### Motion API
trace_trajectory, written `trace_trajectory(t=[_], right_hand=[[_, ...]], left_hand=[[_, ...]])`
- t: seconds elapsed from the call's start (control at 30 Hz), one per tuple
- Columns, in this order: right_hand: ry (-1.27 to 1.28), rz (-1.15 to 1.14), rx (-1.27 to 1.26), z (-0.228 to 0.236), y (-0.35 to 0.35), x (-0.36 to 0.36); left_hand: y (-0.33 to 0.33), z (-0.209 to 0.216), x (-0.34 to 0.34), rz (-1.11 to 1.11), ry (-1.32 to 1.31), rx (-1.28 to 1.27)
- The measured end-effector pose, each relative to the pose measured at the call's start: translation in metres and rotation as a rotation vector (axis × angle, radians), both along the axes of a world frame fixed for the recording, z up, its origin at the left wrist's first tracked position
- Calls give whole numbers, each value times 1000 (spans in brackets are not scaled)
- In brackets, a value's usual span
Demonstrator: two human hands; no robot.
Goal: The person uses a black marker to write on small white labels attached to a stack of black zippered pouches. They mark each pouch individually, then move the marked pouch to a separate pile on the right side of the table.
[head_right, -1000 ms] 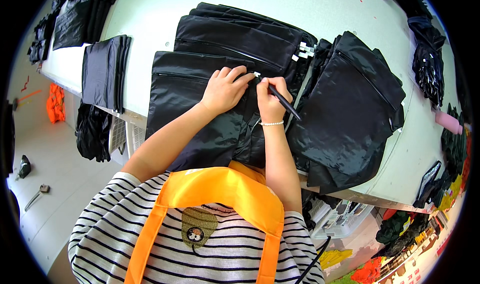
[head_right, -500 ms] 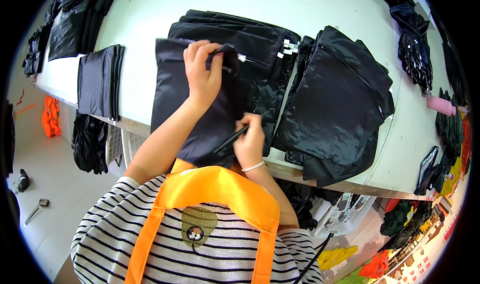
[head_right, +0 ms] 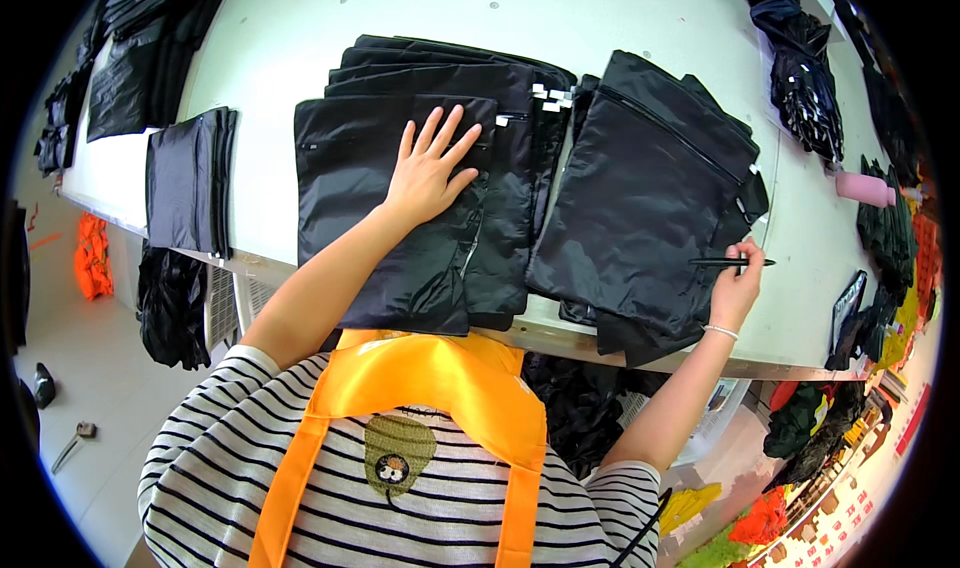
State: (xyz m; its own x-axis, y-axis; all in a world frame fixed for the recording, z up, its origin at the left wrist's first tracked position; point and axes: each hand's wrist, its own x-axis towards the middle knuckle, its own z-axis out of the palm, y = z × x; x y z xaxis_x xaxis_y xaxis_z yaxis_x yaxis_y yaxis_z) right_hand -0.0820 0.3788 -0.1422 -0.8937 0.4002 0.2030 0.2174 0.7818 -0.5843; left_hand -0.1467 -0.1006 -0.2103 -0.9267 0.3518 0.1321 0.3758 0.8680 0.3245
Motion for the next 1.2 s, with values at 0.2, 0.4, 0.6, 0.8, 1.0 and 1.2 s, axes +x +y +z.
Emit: trace_trajectory(t=[0.2, 0.4, 0.6, 0.8, 1.0, 1.2], right_hand=[[148, 29, -376, 34, -173, -37], [20, 234, -923, -30, -298, -51], [86, 302, -709, -64, -340, -65], [202, 352, -542, -80, -340, -64], [225, 373, -507, -77, -342, -66], [225, 379, -510, -76, -344, -66]], left_hand=[[-22, 9, 45, 75, -93, -33], [-19, 5, 24, -6, -59, 249], [-17, 4, 21, -7, 19, 181], [-17, 5, 21, -6, 32, 174], [-17, 5, 20, 5, 31, 164], [-17, 3, 18, 5, 28, 159]])
